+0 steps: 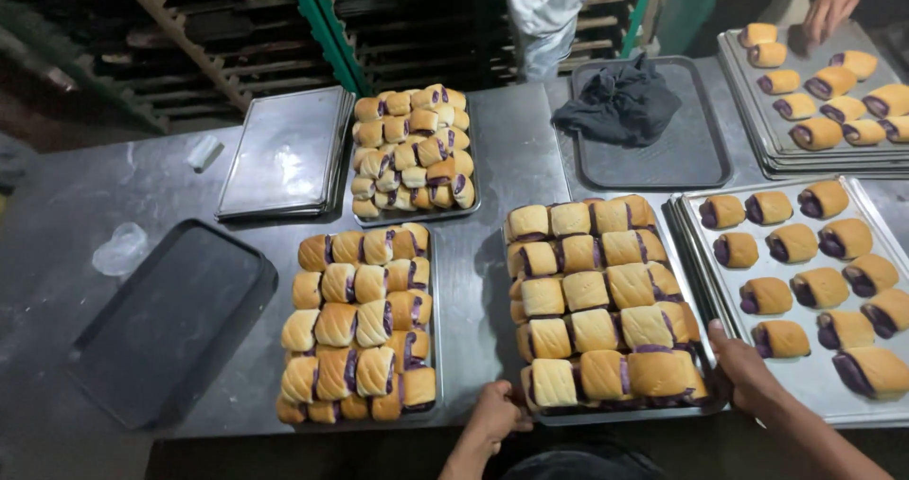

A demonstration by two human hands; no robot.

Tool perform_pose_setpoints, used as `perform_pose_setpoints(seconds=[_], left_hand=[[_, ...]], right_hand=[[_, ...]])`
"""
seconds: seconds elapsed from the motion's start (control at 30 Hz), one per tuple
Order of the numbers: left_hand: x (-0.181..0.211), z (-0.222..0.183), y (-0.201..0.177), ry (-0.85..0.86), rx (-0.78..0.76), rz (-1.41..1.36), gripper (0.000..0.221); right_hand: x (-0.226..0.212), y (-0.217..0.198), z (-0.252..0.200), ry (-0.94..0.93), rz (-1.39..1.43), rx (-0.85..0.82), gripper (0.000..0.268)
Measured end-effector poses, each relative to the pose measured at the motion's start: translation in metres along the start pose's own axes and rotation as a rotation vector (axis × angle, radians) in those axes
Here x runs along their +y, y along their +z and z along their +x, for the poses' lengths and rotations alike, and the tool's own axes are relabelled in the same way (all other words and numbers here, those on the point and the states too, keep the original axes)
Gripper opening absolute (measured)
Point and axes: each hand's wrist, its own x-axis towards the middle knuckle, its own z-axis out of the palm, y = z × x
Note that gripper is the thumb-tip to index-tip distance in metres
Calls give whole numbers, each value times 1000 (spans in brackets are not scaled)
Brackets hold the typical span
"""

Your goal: Organizing and transferring trays of bread and individual bread rolls on a bakery production table.

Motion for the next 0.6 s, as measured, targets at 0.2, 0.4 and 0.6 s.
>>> perform_pose_setpoints(seconds=[0.2,0.4,0.6], left_hand=[[10,-3,-9,-49,-111,-132,21],[-7,9,-6,18,-67,-149,31],[12,-6,-5,85,-195,-318,48]], right_hand=[[-40,18,-63,173,180,-100,55],[4,-21,19,39,118,-334,62],[-35,-3,-28,165,92,-230,63]])
